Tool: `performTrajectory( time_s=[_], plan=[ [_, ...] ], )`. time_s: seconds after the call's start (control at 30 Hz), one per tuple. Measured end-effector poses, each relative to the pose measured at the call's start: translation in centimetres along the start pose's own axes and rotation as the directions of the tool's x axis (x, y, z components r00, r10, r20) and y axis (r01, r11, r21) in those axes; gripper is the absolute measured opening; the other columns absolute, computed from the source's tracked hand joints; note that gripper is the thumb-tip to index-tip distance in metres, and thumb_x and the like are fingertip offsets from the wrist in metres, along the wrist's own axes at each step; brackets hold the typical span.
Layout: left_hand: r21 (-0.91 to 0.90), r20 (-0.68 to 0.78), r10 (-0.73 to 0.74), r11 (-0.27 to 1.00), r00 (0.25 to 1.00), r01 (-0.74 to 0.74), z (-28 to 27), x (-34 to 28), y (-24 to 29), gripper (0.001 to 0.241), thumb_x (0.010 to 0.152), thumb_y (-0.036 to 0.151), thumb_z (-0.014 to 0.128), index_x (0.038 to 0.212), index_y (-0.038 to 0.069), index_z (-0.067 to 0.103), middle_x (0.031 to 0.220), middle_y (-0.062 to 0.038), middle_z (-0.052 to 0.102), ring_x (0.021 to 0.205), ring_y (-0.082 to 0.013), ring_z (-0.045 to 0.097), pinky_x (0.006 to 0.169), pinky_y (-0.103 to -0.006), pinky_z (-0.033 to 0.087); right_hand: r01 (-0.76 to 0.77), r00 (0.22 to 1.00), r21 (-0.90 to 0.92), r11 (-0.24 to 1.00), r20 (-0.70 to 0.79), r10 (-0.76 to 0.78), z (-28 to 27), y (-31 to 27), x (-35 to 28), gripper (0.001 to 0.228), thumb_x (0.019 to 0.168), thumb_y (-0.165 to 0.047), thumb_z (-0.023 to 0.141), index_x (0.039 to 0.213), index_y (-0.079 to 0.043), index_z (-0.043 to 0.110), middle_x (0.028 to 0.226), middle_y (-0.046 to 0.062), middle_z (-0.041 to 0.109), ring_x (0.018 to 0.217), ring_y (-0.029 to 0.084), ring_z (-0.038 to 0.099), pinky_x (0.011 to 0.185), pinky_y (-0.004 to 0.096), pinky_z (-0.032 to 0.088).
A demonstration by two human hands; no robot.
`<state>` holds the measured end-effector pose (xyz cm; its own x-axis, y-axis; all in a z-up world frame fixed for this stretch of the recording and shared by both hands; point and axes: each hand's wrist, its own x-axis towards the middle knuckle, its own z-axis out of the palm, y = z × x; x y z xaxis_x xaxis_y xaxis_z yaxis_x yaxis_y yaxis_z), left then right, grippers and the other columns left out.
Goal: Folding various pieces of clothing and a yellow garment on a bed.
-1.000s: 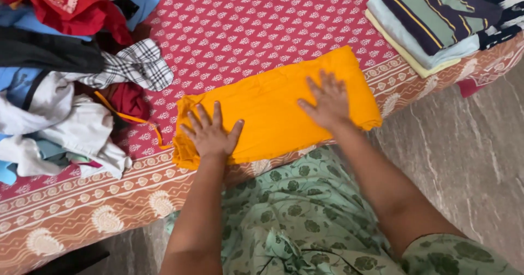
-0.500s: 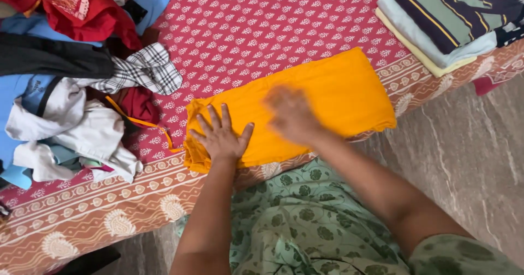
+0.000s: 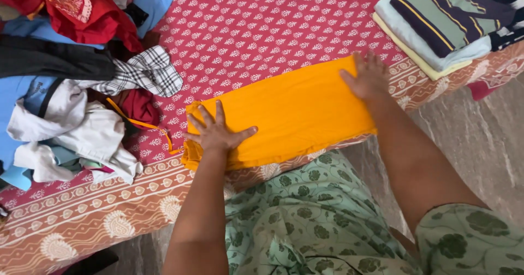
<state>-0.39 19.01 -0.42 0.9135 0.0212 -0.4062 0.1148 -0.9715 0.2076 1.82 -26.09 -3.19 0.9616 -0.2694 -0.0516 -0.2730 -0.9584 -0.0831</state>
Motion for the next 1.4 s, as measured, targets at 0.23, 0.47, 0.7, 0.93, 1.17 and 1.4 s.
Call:
performTrajectory(
  time_s=[0.23,0.47,0.7,0.93,1.17,1.4],
  plan=[
    [0.053,0.017,0.033,0.998,0.999,-0.034,0.1,-0.1,-0.2,0.139,0.057,0.099,0.055,0.164,0.029,0.000,0.170,-0.019,-0.011,0.151,-0.0480,-0.020,0.111,-0.0782,-0.007,-0.078,0.973,0.105,0.991,-0.209,0.099,1.3,2.7,-7.3,0.081,0.098,-0.061,0.047,0.155,-0.005,0.040,0.164,0.025,0.028,0.153,0.041,0.022,0.118,0.062,0.015],
    [0.033,-0.344,0.615,0.763,0.709,-0.646,9.0,0.3,7.3,0.073,0.106,0.059,0.032,0.167,0.019,0.030,0.172,-0.021,0.022,0.161,-0.0406,0.016,0.128,-0.0662,0.006,0.504,0.789,0.058,0.861,-0.435,-0.433,3.2,-12.4,-13.3,0.047,0.101,-0.034,0.059,0.142,-0.012,0.057,0.154,0.018,0.050,0.150,0.038,0.039,0.122,0.057,0.023],
    [0.175,-0.122,0.388,0.914,0.914,-0.365,2.5,-2.8,4.5,0.096,0.084,0.082,0.040,0.161,0.030,0.018,0.170,-0.013,0.008,0.155,-0.0412,0.002,0.118,-0.0628,0.000,0.484,0.851,0.077,0.872,-0.273,-0.448,1.4,-10.3,-15.5,0.071,0.097,-0.061,0.055,0.156,-0.023,0.043,0.164,0.021,0.032,0.153,0.039,0.027,0.124,0.056,0.016],
    [0.131,-0.128,-0.030,0.990,0.991,0.047,0.4,0.6,-5.0,0.093,0.088,0.082,0.026,0.164,0.030,0.011,0.172,-0.008,0.006,0.157,-0.0391,-0.003,0.119,-0.0688,-0.004,0.244,0.925,0.057,0.968,-0.315,-0.214,2.8,-1.3,-13.7,0.081,0.095,-0.062,0.057,0.160,-0.018,0.038,0.166,0.025,0.025,0.153,0.043,0.022,0.123,0.058,0.015],
    [0.024,-0.656,0.073,0.997,0.751,-0.075,5.7,4.5,-0.8,0.089,0.095,0.056,0.048,0.156,-0.007,0.036,0.166,-0.030,0.025,0.154,-0.0506,0.015,0.114,-0.0763,0.006,-0.043,0.889,0.394,0.918,-0.403,0.215,0.6,3.3,-12.7,0.064,0.092,-0.041,0.075,0.139,-0.001,0.057,0.133,0.025,0.062,0.119,0.040,0.060,0.102,0.050,0.048],
    [0.029,-0.223,0.686,0.715,0.692,-0.699,7.7,0.3,17.1,0.082,0.091,0.064,0.046,0.158,0.017,0.034,0.164,-0.018,0.026,0.155,-0.0363,0.015,0.120,-0.0638,0.003,-0.266,0.892,0.964,-0.005,0.248,0.378,5.3,7.8,-10.9,0.049,0.088,-0.016,0.082,0.128,0.005,0.064,0.117,0.018,0.070,0.091,0.026,0.070,0.072,0.035,0.054]
  ],
)
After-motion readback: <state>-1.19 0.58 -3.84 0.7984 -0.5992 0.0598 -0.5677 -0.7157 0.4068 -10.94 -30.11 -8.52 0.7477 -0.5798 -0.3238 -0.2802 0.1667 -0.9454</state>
